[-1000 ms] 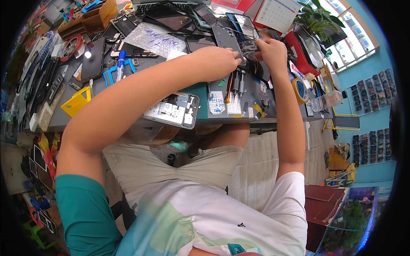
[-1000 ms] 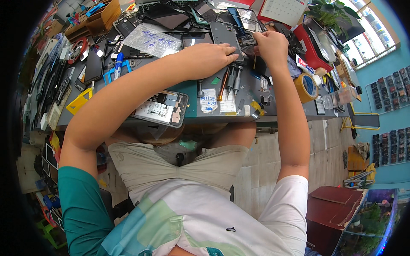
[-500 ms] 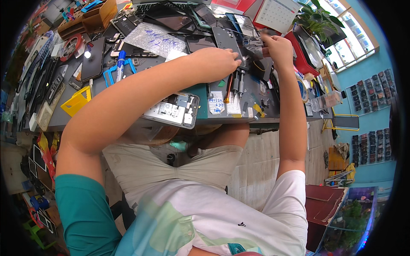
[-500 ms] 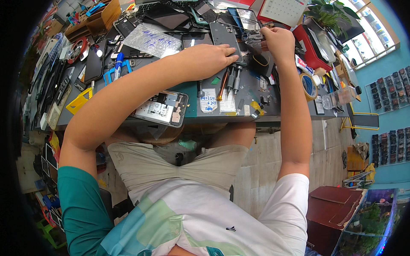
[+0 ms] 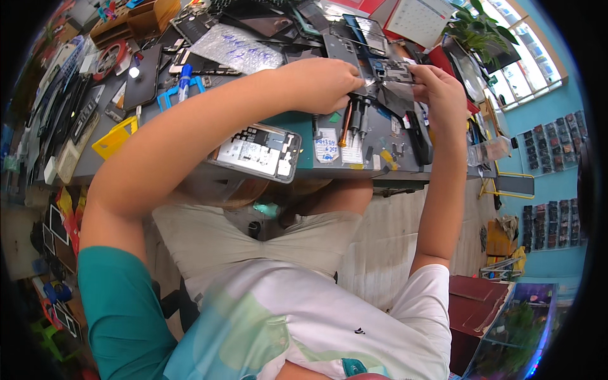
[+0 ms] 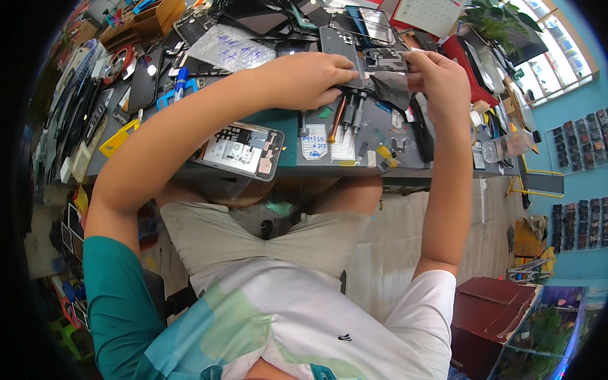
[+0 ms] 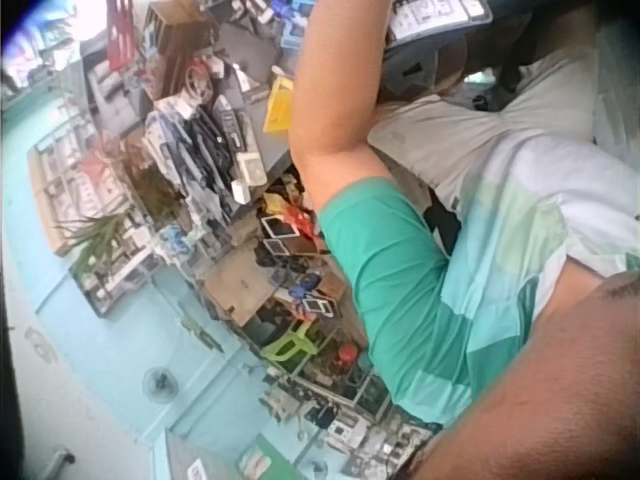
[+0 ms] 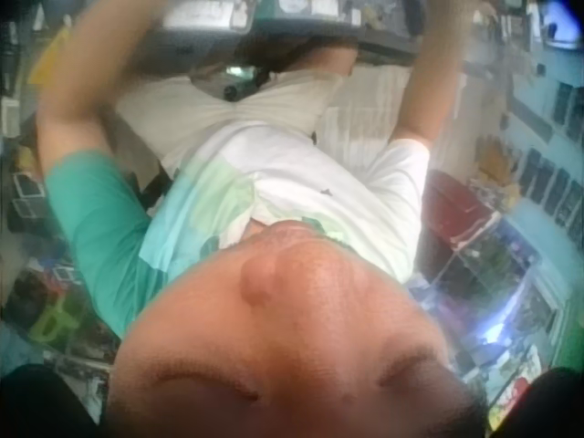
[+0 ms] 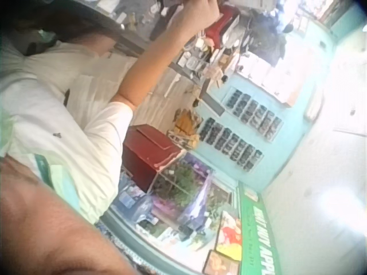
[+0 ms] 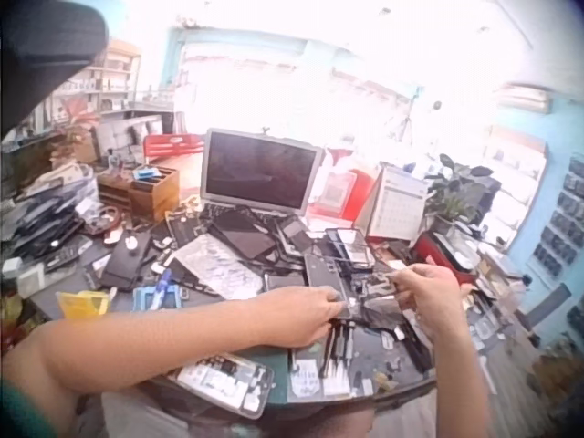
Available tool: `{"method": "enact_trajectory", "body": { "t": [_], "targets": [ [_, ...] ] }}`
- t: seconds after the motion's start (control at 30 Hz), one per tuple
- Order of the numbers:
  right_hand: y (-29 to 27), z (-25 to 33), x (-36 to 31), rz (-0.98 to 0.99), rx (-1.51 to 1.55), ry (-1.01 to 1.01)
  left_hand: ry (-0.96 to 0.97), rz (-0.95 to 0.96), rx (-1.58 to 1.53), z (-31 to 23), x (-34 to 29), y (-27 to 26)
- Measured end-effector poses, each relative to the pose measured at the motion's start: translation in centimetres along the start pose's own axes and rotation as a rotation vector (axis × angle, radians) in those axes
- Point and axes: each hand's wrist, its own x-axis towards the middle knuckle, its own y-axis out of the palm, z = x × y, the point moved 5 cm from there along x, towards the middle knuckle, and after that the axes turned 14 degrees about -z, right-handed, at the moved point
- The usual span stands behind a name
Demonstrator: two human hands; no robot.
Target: The person disassembles a smartphone, removes the back cover, and manipulates internal components. They apply adhesive to the frame and reposition small parts. The person then reassembles the device by aligning the back cover and pressing it into place.
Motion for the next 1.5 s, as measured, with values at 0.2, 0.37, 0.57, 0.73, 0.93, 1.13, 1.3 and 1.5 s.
{"method": "enact_trajectory", "body": {
  "t": [0.2, 0.37, 0.57, 0.73, 0.93, 1.13, 1.3, 1.5],
  "targets": [
    [1.5, 1.0, -4.3, 0.088, -0.036, 0.041, -0.039, -0.019, -0.143, 0.7, -0.5, -1.0],
    [4.3, 1.9, -6.8, 0.199, -0.080, -0.022, -0.107, -0.108, -0.293, 2.1, -0.5, -1.3],
    [7.3, 2.4, -8.1, 0.294, -0.158, -0.098, -0.219, -0.211, -0.336, 3.6, -0.7, -2.3],
    [9.3, 3.0, -8.8, 0.326, -0.237, -0.180, -0.244, -0.250, -0.390, 4.5, -0.9, -2.2],
    [10.8, 4.2, -9.3, 0.351, -0.345, -0.412, -0.310, -0.345, -0.502, 5.8, -2.2, -3.9],
    [11.4, 4.9, -10.4, 0.337, -0.361, -0.588, -0.408, -0.151, -0.773, 4.7, -7.4, -6.4],
    [11.8, 5.6, -10.9, 0.366, -0.372, -0.650, -0.461, -0.062, -0.762, 3.3, -8.9, -7.5],
    [12.2, 6.1, -11.1, 0.379, -0.400, -0.715, -0.494, -0.042, -0.792, 3.3, -8.7, -7.1]
  ]
}}
